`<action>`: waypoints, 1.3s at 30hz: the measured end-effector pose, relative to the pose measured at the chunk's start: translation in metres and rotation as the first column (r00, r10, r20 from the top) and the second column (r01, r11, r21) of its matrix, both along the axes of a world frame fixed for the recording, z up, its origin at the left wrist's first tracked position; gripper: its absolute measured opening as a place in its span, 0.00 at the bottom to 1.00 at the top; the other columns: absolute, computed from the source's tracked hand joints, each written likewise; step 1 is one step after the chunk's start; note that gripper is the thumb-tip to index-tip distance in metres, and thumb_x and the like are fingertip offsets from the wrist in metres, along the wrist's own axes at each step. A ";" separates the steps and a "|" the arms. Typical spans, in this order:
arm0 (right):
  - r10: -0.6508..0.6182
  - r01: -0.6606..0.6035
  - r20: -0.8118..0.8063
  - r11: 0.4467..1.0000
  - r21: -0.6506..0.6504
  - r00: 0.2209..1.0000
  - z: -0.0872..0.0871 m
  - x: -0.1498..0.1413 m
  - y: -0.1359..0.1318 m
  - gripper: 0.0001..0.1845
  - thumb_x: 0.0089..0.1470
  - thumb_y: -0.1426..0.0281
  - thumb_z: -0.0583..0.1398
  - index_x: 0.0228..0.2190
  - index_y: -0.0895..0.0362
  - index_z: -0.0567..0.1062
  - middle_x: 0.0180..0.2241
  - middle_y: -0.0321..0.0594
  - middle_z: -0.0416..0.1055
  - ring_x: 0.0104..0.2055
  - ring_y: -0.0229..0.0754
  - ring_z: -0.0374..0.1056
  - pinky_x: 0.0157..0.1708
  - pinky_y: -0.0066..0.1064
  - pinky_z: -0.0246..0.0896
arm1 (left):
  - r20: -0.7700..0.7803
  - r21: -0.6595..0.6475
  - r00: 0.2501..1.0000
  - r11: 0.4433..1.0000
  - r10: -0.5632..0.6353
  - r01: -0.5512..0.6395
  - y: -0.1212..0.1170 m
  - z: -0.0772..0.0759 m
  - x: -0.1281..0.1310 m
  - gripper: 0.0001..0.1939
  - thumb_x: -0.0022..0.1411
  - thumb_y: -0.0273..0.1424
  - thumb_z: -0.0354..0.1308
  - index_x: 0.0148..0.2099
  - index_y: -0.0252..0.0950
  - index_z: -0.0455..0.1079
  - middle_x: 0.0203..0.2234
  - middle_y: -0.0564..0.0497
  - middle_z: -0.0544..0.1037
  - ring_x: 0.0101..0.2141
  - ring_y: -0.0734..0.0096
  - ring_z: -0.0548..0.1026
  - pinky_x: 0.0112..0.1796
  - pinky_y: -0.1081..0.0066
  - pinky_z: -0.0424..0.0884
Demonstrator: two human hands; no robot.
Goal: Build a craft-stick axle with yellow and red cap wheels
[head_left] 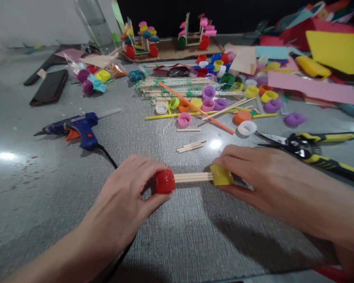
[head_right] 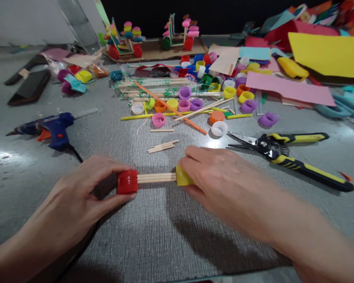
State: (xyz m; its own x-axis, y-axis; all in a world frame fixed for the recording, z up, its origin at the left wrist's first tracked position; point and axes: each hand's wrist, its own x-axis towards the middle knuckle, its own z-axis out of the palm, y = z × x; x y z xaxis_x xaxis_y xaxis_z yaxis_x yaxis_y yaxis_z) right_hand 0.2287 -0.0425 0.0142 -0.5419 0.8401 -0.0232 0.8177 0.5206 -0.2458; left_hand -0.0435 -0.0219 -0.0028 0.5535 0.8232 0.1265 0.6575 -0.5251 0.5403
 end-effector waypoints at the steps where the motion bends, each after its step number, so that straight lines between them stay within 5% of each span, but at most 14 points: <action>1: -0.006 0.006 0.000 1.000 0.003 1.000 0.000 0.000 0.000 0.07 0.55 0.75 0.66 0.32 0.53 0.72 0.33 0.36 0.71 0.31 0.45 0.69 0.29 0.37 0.61 | -0.004 0.004 1.000 1.000 0.000 0.000 0.000 0.000 0.000 0.05 0.65 0.31 0.63 0.43 0.42 0.72 0.35 0.54 0.77 0.37 0.64 0.74 0.40 0.63 0.69; 10: -0.032 0.030 0.034 0.999 0.045 0.999 -0.004 0.011 -0.001 0.13 0.56 0.62 0.66 0.42 0.52 0.73 0.39 0.40 0.75 0.35 0.50 0.74 0.33 0.42 0.65 | -0.033 0.023 0.999 0.999 -0.022 0.023 0.001 0.000 -0.002 0.11 0.63 0.33 0.64 0.48 0.42 0.71 0.40 0.53 0.79 0.41 0.62 0.75 0.42 0.62 0.69; 16: -0.074 0.075 0.034 0.996 -0.048 0.997 0.000 0.010 0.000 0.09 0.56 0.69 0.66 0.35 0.51 0.69 0.35 0.37 0.74 0.35 0.49 0.72 0.30 0.38 0.61 | -0.022 0.017 0.999 1.000 -0.025 0.026 -0.001 0.000 -0.003 0.11 0.65 0.36 0.63 0.49 0.43 0.71 0.41 0.53 0.78 0.42 0.62 0.76 0.45 0.60 0.71; 39: -0.018 0.018 0.004 1.000 -0.007 1.000 0.000 0.007 0.002 0.04 0.61 0.74 0.60 0.37 0.53 0.73 0.35 0.38 0.73 0.34 0.47 0.70 0.33 0.39 0.61 | -0.027 0.039 0.999 0.999 -0.034 0.035 -0.004 -0.001 -0.006 0.09 0.67 0.33 0.63 0.48 0.41 0.72 0.40 0.53 0.78 0.41 0.64 0.76 0.43 0.63 0.71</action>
State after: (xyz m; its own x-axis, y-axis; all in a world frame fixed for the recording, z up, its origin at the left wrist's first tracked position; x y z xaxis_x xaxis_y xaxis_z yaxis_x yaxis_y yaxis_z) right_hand 0.2355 -0.0401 0.0137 -0.5267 0.8495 -0.0311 0.8277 0.5041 -0.2464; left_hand -0.0490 -0.0263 -0.0043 0.5846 0.7985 0.1436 0.6524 -0.5679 0.5018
